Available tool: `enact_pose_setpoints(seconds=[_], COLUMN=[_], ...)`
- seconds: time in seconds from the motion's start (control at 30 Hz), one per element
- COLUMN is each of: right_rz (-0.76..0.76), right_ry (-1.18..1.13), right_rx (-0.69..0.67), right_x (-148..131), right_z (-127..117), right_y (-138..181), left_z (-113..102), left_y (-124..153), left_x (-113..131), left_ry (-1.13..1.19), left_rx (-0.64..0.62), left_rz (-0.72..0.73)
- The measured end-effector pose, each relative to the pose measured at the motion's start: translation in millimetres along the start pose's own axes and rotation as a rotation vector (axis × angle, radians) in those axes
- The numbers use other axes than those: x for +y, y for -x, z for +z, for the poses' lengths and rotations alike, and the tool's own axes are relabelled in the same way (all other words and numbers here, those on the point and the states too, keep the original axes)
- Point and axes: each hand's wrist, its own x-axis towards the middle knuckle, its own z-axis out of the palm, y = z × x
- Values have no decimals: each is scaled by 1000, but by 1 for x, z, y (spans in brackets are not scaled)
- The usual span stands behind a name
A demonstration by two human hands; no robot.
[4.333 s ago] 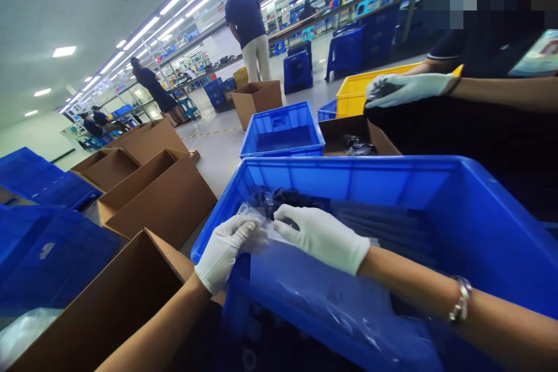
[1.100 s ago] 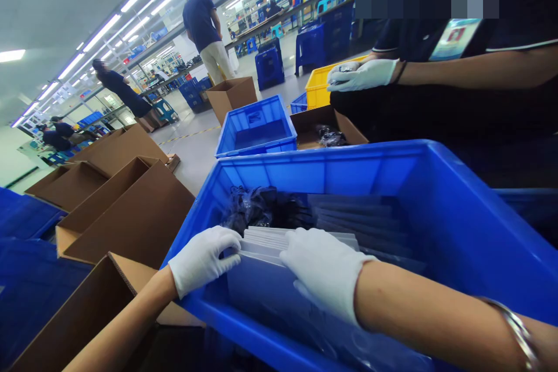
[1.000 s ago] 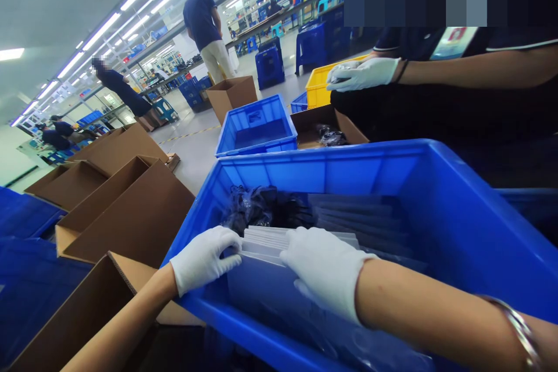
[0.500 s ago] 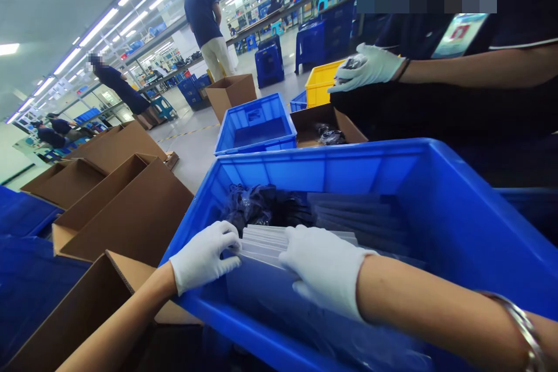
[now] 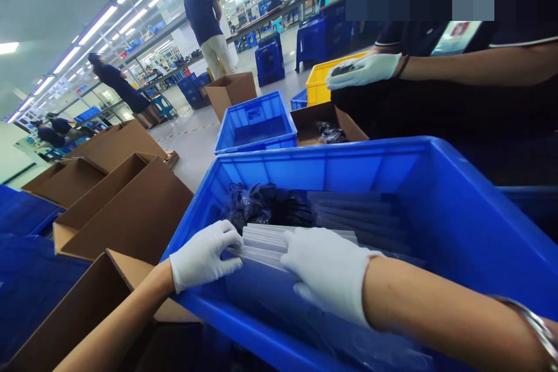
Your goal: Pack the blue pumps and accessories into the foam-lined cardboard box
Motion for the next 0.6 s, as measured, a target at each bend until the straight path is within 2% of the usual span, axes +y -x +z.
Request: enact_pose_setpoints(seconds=[0.1,0.17,0.27,0.33,0.43,0.5,0.6], right_rz=[2,-2,-57,-87,-94,-87,-83], right_ry=[-10,-35,-36,-27,-97,-225,-474], right_rx=[-29,2,76,75,72,163,453], right_x=[-2,-2,0,3,9,15,23], right_z=[0,3,9,9,-1,-12,-30], right_y=[0,0,0,-1,-2,-3,-3], left_z=[-1,0,6,7,-2,-19,-53], left_y=[1,0,-6,-11,-16,-15,-8], left_x=[0,1,3,4,6,7,8], left_ry=[68,55,2,-14,-20,22,160], left_rx=[-32,-66,-153,-234,-279,-227,-107], left_rz=[-40,-60,-36,-24,-26,-55,-187])
